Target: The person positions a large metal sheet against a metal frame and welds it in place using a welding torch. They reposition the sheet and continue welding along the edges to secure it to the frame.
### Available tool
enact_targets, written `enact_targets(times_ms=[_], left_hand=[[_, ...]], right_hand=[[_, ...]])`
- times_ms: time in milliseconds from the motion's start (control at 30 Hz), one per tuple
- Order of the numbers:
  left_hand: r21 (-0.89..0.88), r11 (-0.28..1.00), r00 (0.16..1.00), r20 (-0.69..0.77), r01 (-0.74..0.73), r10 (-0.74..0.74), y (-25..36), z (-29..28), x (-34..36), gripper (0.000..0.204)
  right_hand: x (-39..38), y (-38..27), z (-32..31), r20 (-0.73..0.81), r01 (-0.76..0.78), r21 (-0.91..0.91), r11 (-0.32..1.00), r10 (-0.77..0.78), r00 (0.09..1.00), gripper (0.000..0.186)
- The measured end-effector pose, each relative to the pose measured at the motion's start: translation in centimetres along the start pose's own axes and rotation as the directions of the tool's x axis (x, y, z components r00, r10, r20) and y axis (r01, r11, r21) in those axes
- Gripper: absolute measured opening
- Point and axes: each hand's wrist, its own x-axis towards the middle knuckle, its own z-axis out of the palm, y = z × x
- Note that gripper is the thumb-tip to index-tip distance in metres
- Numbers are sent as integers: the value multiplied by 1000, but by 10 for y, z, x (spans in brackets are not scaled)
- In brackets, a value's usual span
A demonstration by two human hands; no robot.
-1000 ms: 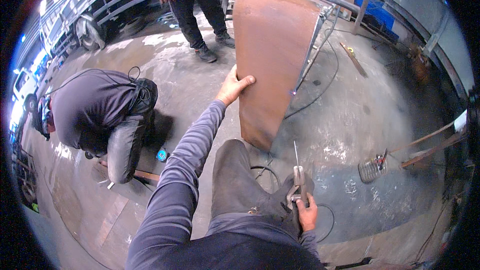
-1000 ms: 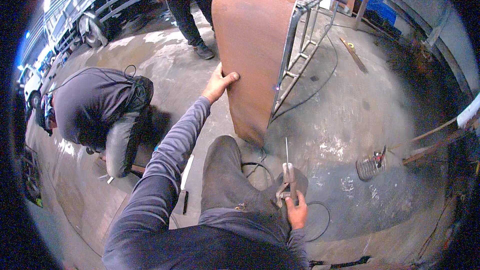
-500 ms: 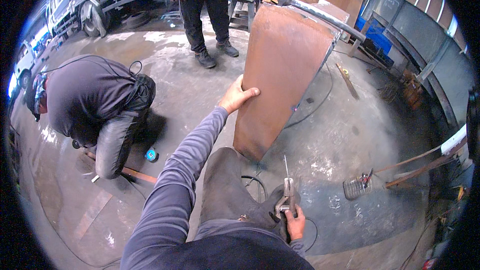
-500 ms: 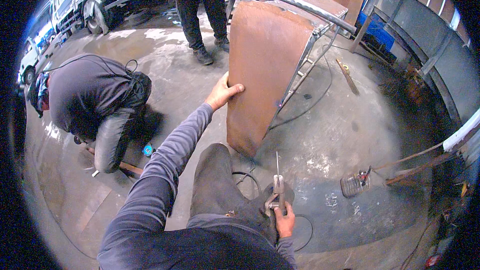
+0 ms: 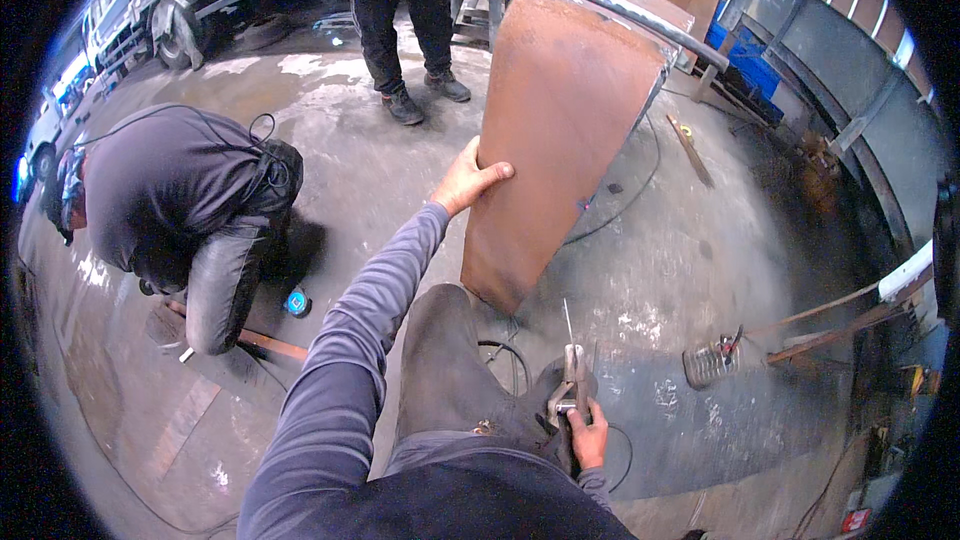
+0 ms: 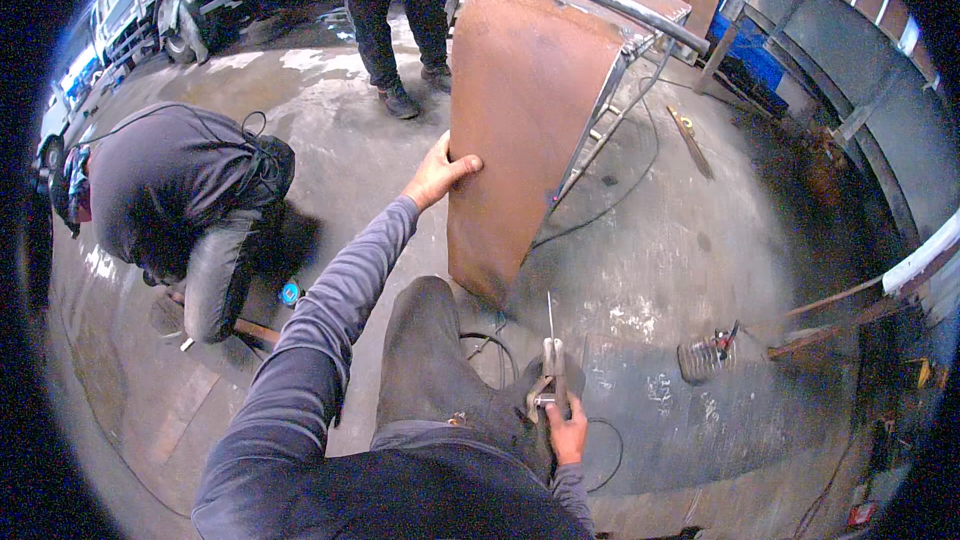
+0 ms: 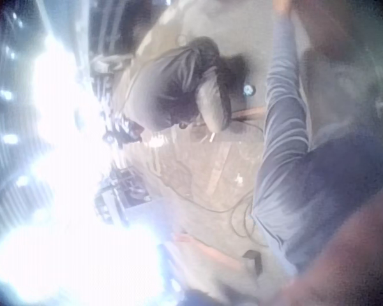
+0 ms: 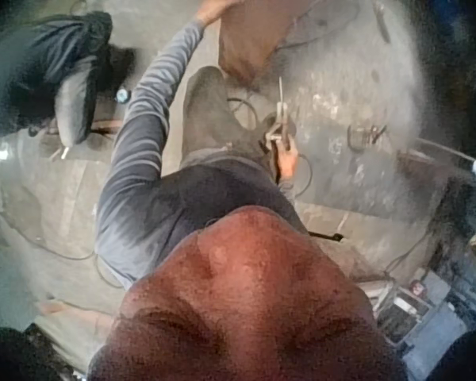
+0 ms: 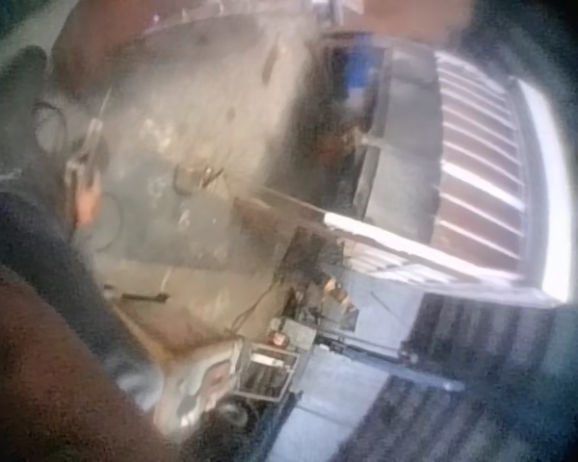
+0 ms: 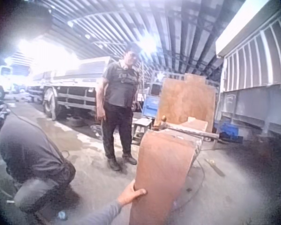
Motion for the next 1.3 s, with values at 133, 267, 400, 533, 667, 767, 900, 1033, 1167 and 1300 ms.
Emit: enact_targets(times_ms=[133, 267, 400, 533, 667, 767, 900, 1033, 1167, 1300], left_hand=[[-5, 1000, 1000, 4, 7, -7, -3, -3, 1, 78], [-6, 1000, 1000, 9, 20, -20, -1, 2, -2, 74], [19, 1000, 1000, 17, -1, 1, 1, 0, 0, 71], [27, 999, 999, 24, -31, 30, -7, -8, 3, 80], [67, 997, 999, 39, -38, 35, -9, -6, 6, 83], [83, 995, 999, 13, -50, 50, -16, -8, 6, 82], [65, 998, 1000, 15, -7, 6, -3, -4, 3, 77], [50, 998, 999, 20, -48, 47, -7, -3, 3, 70], [57, 998, 999, 31, -34, 32, -3, -3, 3, 67], [55, 998, 999, 18, -32, 31, -4, -1, 3, 69]], right_hand=[[2, 10, 2, -24, 40, -34, 999, -41, 999, 56], [3, 17, 3, -20, -4, -15, 1000, 4, 1000, 57], [3, 19, 3, -28, -3, -33, 999, 2, 1000, 55], [2, 11, 2, -12, 20, 22, 1000, -19, 1000, 54], [3, 22, 4, -50, 55, -15, 998, -56, 997, 57], [7, 24, 5, -49, 58, -4, 998, -58, 997, 55], [2, 10, 2, -31, 21, 17, 1000, -21, 999, 53], [3, 20, 1, -37, -10, -26, 1000, 9, 999, 54], [3, 6, 1, 7, -36, 11, 999, 36, 999, 56], [4, 9, 3, 23, -41, 61, 997, 40, 999, 54]])
